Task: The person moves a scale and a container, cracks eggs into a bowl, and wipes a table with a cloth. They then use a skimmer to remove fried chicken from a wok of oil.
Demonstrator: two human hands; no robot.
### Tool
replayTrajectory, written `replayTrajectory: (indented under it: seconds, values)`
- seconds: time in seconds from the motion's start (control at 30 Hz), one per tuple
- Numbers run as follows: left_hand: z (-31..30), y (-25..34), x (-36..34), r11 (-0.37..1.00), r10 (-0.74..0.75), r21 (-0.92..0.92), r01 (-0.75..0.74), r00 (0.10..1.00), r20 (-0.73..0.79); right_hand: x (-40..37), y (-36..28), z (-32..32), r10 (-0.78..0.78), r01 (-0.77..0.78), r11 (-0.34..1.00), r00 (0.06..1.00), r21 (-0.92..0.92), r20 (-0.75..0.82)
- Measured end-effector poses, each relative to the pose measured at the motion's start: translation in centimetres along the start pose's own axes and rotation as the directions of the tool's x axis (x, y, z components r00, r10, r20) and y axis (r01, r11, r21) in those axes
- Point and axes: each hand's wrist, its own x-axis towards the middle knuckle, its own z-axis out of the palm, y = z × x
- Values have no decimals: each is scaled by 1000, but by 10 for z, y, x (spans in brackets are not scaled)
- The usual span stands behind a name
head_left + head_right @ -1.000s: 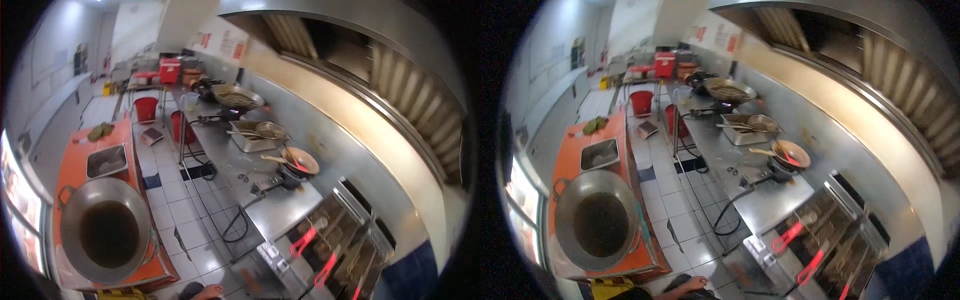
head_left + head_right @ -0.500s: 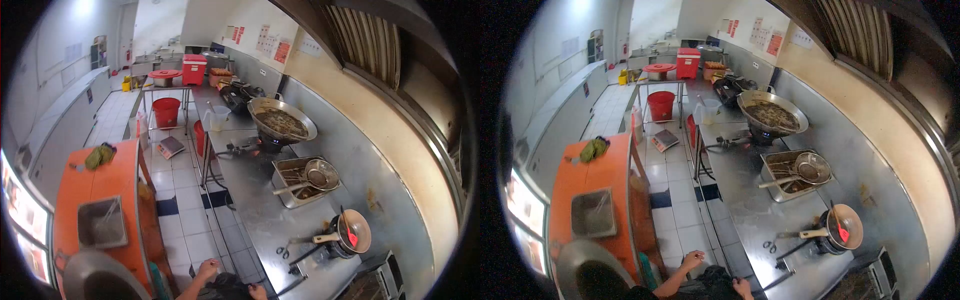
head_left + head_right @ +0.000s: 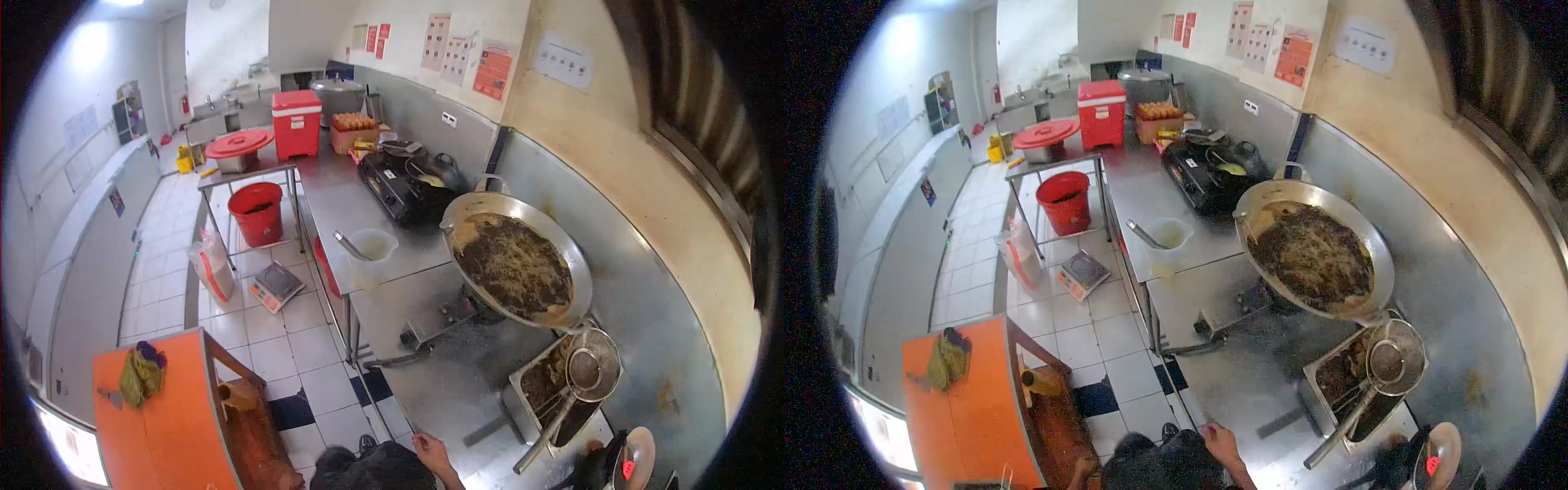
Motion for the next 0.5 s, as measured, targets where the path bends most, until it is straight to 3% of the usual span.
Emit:
replayTrajectory:
  seconds: [0.07,0.17,0.27,0.33,0.37,0.43,0.5]
  values:
    - [-20,12,26,998,-67,-4,67,998,13,46,-17,0,-17,18,1000,1000,-23,12]
    - [-45,40,69,989,-145,-1,145,988,57,109,-47,8,99,-103,992,994,69,54]
    - [-68,80,132,986,-165,51,160,980,108,144,-60,7,208,-205,973,978,-104,23]
    - [-86,113,184,985,-137,120,121,981,138,148,-43,22,209,-213,976,975,-48,-71]
    - [-98,130,212,981,-116,170,90,982,147,149,-61,20,276,-286,948,957,-136,-91]
    - [-126,171,264,944,-28,330,-25,987,155,151,-91,25,577,-577,800,815,-162,-53]
    - [-150,224,318,886,94,437,-155,983,158,154,-105,38,650,-657,743,754,-125,-99]
